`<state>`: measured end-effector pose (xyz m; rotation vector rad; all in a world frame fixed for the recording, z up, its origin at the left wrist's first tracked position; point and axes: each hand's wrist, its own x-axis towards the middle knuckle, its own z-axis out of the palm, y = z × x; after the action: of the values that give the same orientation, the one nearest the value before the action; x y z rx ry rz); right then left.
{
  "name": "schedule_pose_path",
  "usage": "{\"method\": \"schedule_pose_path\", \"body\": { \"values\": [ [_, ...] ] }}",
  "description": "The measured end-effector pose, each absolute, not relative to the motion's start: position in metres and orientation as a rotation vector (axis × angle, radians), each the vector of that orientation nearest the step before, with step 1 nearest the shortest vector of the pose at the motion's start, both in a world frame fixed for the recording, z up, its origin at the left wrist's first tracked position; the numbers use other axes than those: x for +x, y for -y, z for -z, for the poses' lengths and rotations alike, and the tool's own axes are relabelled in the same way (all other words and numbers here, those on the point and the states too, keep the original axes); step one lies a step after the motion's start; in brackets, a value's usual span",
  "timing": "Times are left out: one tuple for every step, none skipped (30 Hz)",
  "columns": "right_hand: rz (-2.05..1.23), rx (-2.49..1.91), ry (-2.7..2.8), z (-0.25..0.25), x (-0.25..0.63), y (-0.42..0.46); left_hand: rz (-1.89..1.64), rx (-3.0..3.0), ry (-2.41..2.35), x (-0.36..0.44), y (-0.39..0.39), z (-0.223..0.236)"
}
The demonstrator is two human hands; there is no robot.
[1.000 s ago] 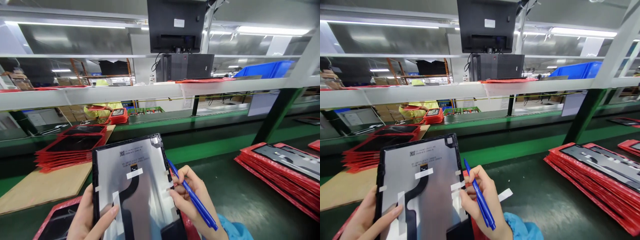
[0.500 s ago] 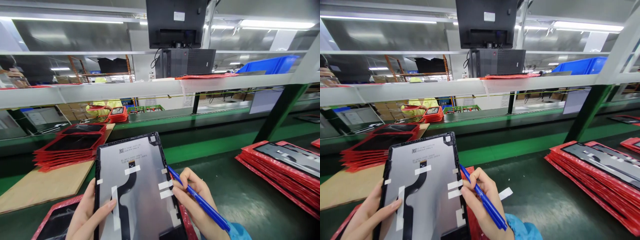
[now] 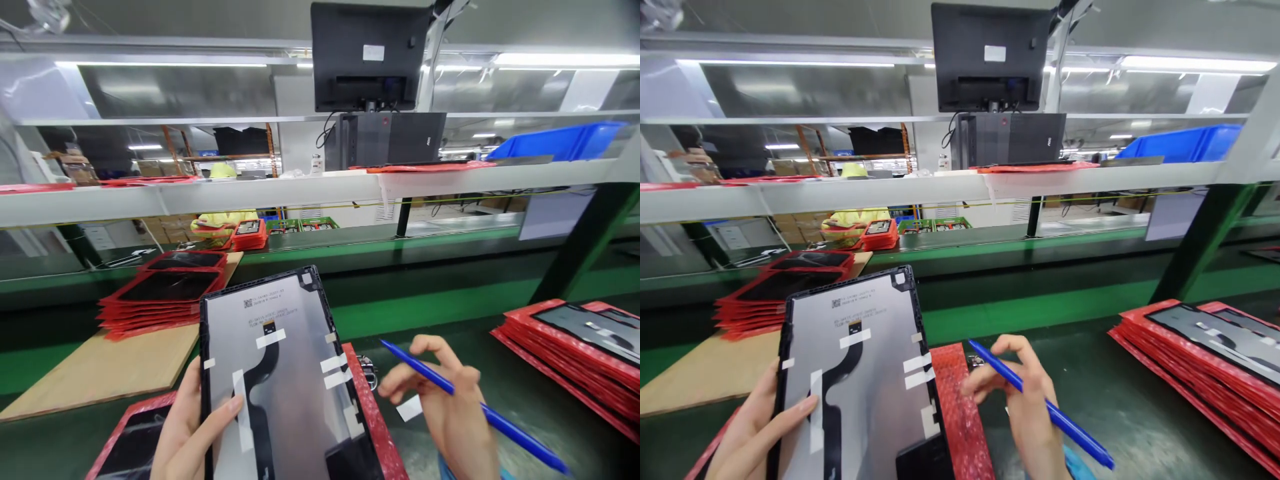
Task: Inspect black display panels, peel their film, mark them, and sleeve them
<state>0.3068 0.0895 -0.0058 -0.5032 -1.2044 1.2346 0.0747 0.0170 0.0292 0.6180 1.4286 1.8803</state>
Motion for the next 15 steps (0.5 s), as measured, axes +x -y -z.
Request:
{"method": "schedule_pose_path", "body": {
  "values": [
    [-1.227,-0.507,1.219,0.004,0.309,-0.087,-1.888,0.625,-1.428,0.074,-0.018,-0.028],
    [-1.207,-0.525,1.244,0.003,0.310,-0.083,-1.896,0.631,-1.426,0.073,-0.020,-0.027],
    [-1.172,-0.550,1.282,0.002,0.309,-0.079,-1.899,0.637,-1.423,0.072,-0.021,-0.026],
    [-1.126,-0.574,1.338,0.001,0.308,-0.074,-1.900,0.642,-1.422,0.072,-0.022,-0.025],
    [-1.066,-0.586,1.410,0.001,0.305,-0.069,-1.900,0.649,-1.421,0.072,-0.023,-0.024],
    [-0.991,-0.581,1.488,0.002,0.301,-0.064,-1.896,0.659,-1.418,0.073,-0.024,-0.023],
    [-0.904,-0.560,1.572,0.005,0.297,-0.061,-1.889,0.669,-1.415,0.073,-0.025,-0.022],
    [-0.803,-0.520,1.638,0.008,0.293,-0.058,-1.879,0.685,-1.411,0.074,-0.025,-0.021],
    [-0.709,-0.482,1.686,0.011,0.288,-0.055,-1.871,0.705,-1.402,0.076,-0.025,-0.021],
    [-0.627,-0.460,1.713,0.015,0.284,-0.054,-1.863,0.720,-1.388,0.077,-0.025,-0.021],
    [-0.560,-0.460,1.726,0.018,0.281,-0.053,-1.855,0.727,-1.370,0.079,-0.025,-0.021],
    [-0.508,-0.484,1.726,0.020,0.277,-0.052,-1.851,0.721,-1.351,0.082,-0.025,-0.021],
    [-0.462,-0.520,1.717,0.021,0.274,-0.051,-1.850,0.703,-1.333,0.084,-0.024,-0.021],
    [-0.422,-0.559,1.710,0.022,0.272,-0.050,-1.850,0.675,-1.316,0.088,-0.023,-0.022],
    [-0.389,-0.589,1.713,0.021,0.270,-0.050,-1.849,0.640,-1.300,0.091,-0.022,-0.023]
  ]
}}
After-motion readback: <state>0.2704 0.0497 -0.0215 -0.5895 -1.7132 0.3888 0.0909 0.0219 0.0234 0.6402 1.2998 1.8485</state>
